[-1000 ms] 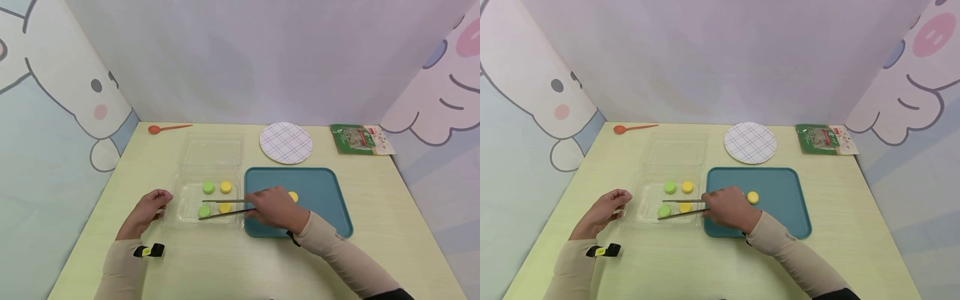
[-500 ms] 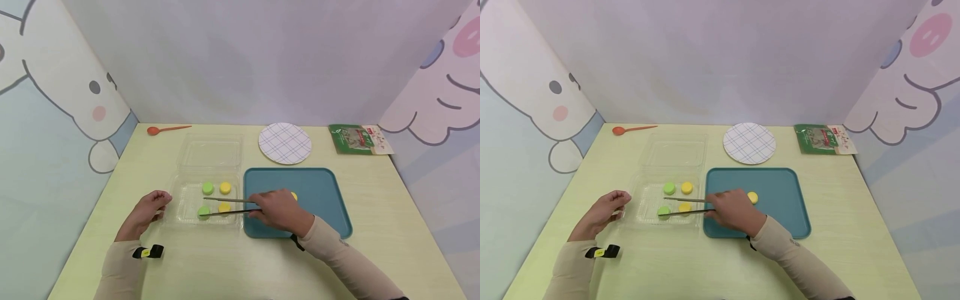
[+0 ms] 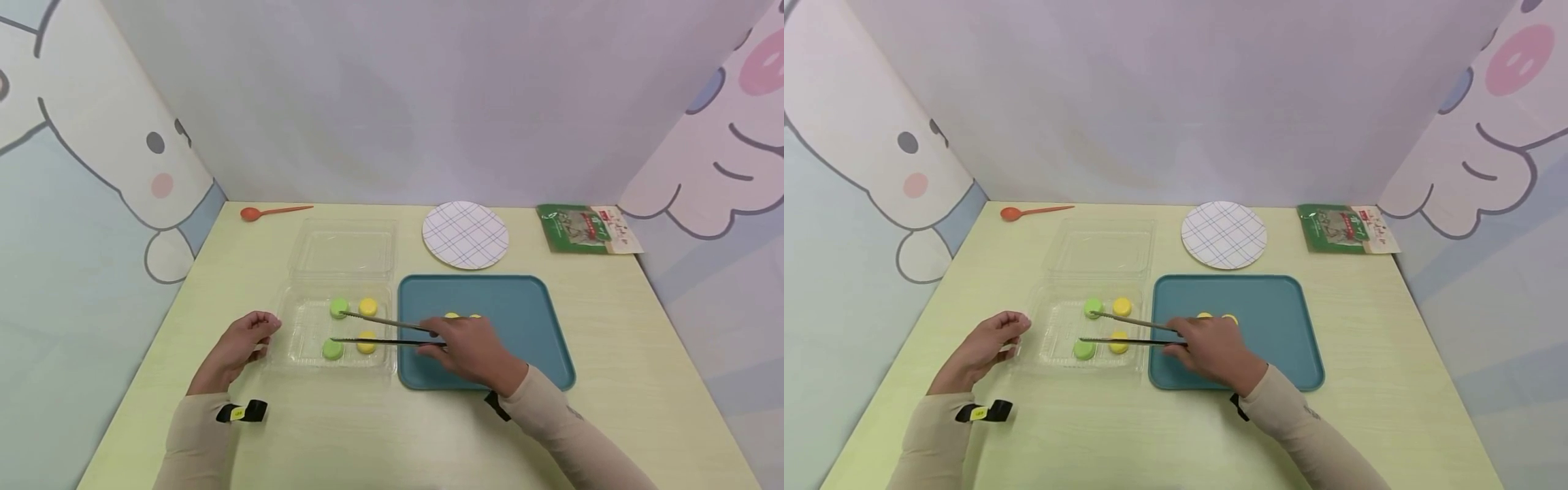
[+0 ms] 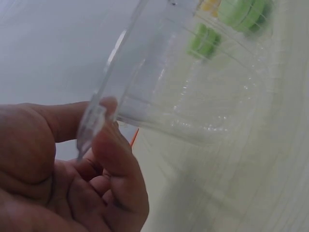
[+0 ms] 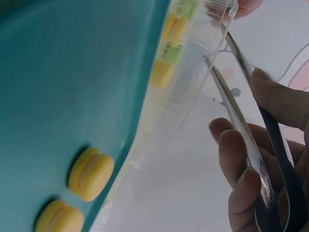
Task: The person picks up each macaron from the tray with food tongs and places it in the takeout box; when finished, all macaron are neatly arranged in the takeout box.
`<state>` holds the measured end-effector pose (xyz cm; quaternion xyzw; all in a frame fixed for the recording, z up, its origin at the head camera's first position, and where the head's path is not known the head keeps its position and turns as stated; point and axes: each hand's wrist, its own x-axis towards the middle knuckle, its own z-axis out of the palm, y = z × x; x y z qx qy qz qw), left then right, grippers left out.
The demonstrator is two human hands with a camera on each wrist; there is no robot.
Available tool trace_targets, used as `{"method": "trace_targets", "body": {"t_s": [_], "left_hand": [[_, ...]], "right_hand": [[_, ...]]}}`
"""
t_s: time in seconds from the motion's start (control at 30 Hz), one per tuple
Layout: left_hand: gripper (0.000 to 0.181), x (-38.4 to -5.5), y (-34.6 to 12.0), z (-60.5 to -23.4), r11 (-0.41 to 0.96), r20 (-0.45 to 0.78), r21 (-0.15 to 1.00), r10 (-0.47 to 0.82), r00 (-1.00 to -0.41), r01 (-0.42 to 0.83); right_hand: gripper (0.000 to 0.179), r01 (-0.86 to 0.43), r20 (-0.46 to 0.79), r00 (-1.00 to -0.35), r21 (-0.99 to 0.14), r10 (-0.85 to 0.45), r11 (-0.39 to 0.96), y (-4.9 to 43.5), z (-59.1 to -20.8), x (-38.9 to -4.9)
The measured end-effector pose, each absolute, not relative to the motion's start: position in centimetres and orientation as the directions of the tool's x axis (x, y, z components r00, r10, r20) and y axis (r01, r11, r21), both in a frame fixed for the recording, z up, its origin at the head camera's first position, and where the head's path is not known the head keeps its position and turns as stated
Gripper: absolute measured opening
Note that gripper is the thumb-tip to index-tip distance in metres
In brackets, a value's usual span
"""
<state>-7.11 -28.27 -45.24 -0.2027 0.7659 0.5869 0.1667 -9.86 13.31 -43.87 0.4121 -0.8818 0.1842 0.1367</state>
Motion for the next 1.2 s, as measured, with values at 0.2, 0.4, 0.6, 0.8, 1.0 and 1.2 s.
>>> {"method": "trace_targets", "body": {"t_s": [0.2,0.4,0.6,0.8,1.0,1.2], "left_hand": [[0.026,-7.1,-28.3,-45.3,0.236,-0.487,0.833,-0.112,-0.866,-0.5],[0.027,-7.1,-28.3,-45.3,0.239,-0.49,0.831,-0.112,-0.865,-0.502],[0.027,-7.1,-28.2,-45.2,0.235,-0.489,0.833,-0.111,-0.866,-0.5],[0.027,-7.1,-28.1,-45.2,0.231,-0.49,0.834,-0.106,-0.865,-0.5],[0.026,-7.1,-28.3,-45.2,0.226,-0.485,0.84,-0.096,-0.869,-0.494],[0.026,-7.1,-28.5,-45.3,0.23,-0.495,0.832,-0.1,-0.863,-0.504]], "right_hand": [[0.048,-0.768,0.462,-0.632,-0.263,-0.622,0.584,15.0,-44.7,-9.5],[0.045,-0.736,0.465,-0.669,-0.301,-0.58,0.607,16.7,-45.2,-9.1],[0.063,-0.703,0.475,-0.696,-0.297,-0.539,0.646,18.0,-45.2,-8.9],[0.068,-0.669,0.477,-0.722,-0.298,-0.5,0.681,19.3,-45.3,-8.6],[0.067,-0.654,0.494,-0.733,-0.327,-0.467,0.682,20.5,-45.3,-8.4],[0.058,-0.605,0.477,-0.765,-0.302,-0.433,0.737,21.7,-45.1,-7.9]]}}
